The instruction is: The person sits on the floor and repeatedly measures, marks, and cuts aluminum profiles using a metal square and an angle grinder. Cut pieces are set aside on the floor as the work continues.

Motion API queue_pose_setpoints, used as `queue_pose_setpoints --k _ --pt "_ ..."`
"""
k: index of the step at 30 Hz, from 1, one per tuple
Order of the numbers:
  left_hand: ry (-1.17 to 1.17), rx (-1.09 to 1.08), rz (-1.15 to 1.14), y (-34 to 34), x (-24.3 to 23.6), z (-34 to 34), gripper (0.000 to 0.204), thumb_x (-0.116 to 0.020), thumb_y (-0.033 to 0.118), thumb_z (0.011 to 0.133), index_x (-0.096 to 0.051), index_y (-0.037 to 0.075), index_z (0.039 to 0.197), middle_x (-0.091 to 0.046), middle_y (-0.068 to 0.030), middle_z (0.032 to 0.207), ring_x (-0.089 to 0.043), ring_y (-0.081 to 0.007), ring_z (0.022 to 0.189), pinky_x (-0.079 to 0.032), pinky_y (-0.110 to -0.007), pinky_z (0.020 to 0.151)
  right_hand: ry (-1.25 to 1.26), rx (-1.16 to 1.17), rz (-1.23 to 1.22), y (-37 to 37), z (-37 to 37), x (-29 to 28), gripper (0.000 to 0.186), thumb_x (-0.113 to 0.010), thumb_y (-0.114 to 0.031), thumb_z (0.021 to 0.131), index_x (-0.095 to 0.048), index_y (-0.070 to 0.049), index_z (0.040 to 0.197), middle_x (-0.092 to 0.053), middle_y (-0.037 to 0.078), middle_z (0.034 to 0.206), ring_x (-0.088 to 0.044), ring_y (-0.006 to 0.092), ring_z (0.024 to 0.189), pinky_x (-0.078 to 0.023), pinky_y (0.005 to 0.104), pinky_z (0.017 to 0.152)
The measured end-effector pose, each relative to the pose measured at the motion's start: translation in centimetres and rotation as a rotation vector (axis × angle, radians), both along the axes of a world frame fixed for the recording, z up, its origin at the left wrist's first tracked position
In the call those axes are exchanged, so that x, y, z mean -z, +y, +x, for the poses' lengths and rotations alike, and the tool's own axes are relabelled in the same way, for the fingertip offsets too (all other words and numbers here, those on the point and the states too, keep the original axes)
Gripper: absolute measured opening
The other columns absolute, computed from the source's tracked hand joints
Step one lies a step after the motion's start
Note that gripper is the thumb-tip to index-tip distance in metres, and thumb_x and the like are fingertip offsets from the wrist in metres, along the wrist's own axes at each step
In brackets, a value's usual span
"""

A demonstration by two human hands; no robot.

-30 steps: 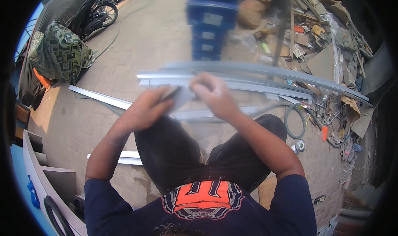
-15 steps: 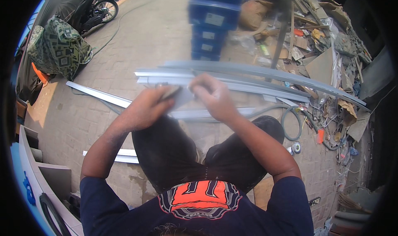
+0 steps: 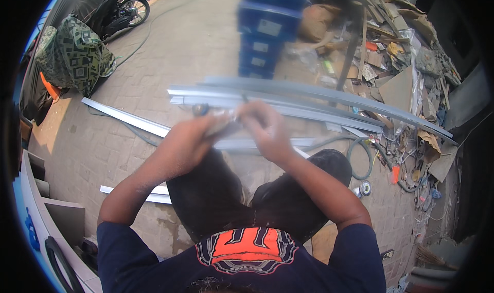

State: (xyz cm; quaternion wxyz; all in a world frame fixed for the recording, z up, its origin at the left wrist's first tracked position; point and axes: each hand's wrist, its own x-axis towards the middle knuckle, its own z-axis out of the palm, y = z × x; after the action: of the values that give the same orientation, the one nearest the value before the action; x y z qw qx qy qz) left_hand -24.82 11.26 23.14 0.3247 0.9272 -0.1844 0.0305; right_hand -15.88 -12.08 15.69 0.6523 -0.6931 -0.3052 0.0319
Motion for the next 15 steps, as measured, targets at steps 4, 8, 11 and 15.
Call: queue_pose_setpoints --k 4,8,11,15 --pt "-0.264 0.002 0.152 0.4 0.1 -2.1 0.051 -0.068 0.003 0.096 -0.065 0.004 0.147 -0.071 -0.0233 0.131 -0.069 -0.0429 0.120 -0.054 -0.051 0.100 -0.174 -0.120 -0.013 -0.3 -0.7 -1.4 0.023 -0.061 0.004 0.107 -0.070 -0.002 0.128 -0.073 0.011 0.128 -0.068 0.0176 0.120 -0.054 0.0347 0.107" --pt "-0.424 -0.004 0.368 1.0 0.7 -4.2 0.057 -0.069 0.005 0.093 -0.063 0.004 0.150 -0.068 -0.0213 0.136 -0.067 -0.0381 0.125 -0.051 -0.050 0.103 -0.185 -0.055 -0.058 -1.0 -1.4 -3.8 0.038 -0.059 0.004 0.108 -0.059 -0.003 0.145 -0.073 0.012 0.129 -0.070 0.0211 0.121 -0.056 0.0370 0.108" --pt "-0.476 0.004 0.437 1.1 1.4 -4.8 0.057 -0.069 0.008 0.093 -0.063 0.002 0.149 -0.068 -0.0221 0.135 -0.066 -0.0371 0.125 -0.050 -0.051 0.105 -0.135 -0.003 -0.078 -1.4 -0.8 -5.5 0.038 -0.064 -0.010 0.111 -0.059 0.001 0.147 -0.073 0.013 0.129 -0.072 0.0207 0.115 -0.057 0.0362 0.105" --pt "-0.499 0.014 0.490 1.1 1.8 -5.0 0.056 -0.068 0.009 0.094 -0.064 0.002 0.149 -0.067 -0.0223 0.135 -0.065 -0.0371 0.125 -0.049 -0.052 0.107 -0.207 -0.026 -0.202 -1.4 -1.7 -6.4 0.027 -0.066 -0.020 0.112 -0.077 0.001 0.127 -0.075 0.013 0.124 -0.072 0.0175 0.108 -0.056 0.0321 0.096"
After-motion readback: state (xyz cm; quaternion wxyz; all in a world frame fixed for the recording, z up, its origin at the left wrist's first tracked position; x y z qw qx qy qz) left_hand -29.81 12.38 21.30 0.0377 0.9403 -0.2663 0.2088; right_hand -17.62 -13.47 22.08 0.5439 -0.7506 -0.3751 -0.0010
